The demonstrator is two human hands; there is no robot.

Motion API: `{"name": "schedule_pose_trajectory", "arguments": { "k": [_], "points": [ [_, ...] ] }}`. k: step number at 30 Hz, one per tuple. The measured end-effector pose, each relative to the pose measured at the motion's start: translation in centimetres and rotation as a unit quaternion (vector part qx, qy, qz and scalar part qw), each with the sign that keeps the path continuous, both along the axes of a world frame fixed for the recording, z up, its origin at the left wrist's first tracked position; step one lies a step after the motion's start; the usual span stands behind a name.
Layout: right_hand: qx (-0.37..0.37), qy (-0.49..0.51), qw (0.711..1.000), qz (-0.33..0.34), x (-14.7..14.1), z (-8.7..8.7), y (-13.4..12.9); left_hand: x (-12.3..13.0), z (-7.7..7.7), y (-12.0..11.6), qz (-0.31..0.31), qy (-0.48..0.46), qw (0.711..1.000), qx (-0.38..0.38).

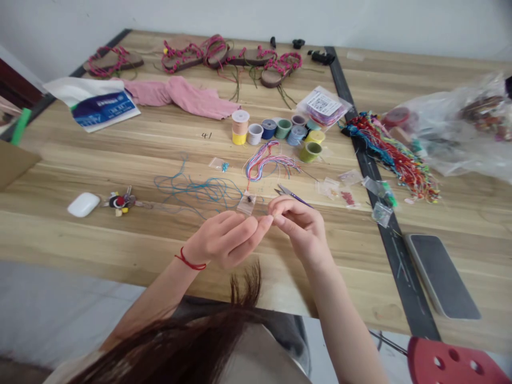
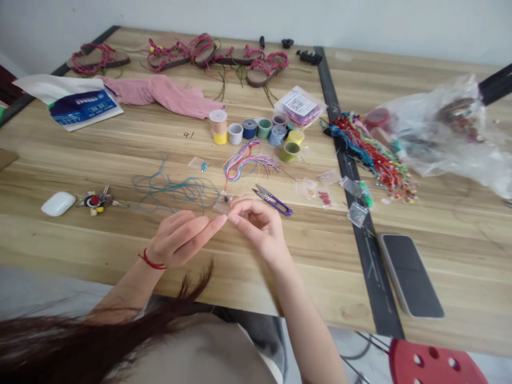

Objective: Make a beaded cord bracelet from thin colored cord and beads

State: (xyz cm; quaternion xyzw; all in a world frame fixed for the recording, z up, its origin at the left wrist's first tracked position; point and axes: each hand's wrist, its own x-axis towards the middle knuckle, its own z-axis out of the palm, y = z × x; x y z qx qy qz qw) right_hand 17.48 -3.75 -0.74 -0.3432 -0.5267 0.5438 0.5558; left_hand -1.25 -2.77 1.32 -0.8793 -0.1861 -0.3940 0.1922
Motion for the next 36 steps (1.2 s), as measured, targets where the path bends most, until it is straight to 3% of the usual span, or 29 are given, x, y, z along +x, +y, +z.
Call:
{"name": "schedule_pose_trajectory", "arguments": {
  "k": [6,14,24,36],
  "points": [
    [-0.048,0.010,0.998,0.037,0.5,0.1,0.2,0.1,0.3,0.1,-0.005,0.017,1.000,-0.015],
    [-0.078,0.012,0.996,0.035,0.6,-0.2,0.4,0.2,0.3,0.3,-0.003,0.023,1.000,-0.017],
    [-0.030,0.027,0.998,0.045,0.5,-0.1,0.4,-0.1,0.2,-0.1,-0.013,-0.008,0.998,-0.054],
    [0.008,0.035,0.998,0.046,0.2,0.2,0.0,-0.4,-0.9,-0.3,-0.012,-0.059,0.997,-0.041]
  ]
}}
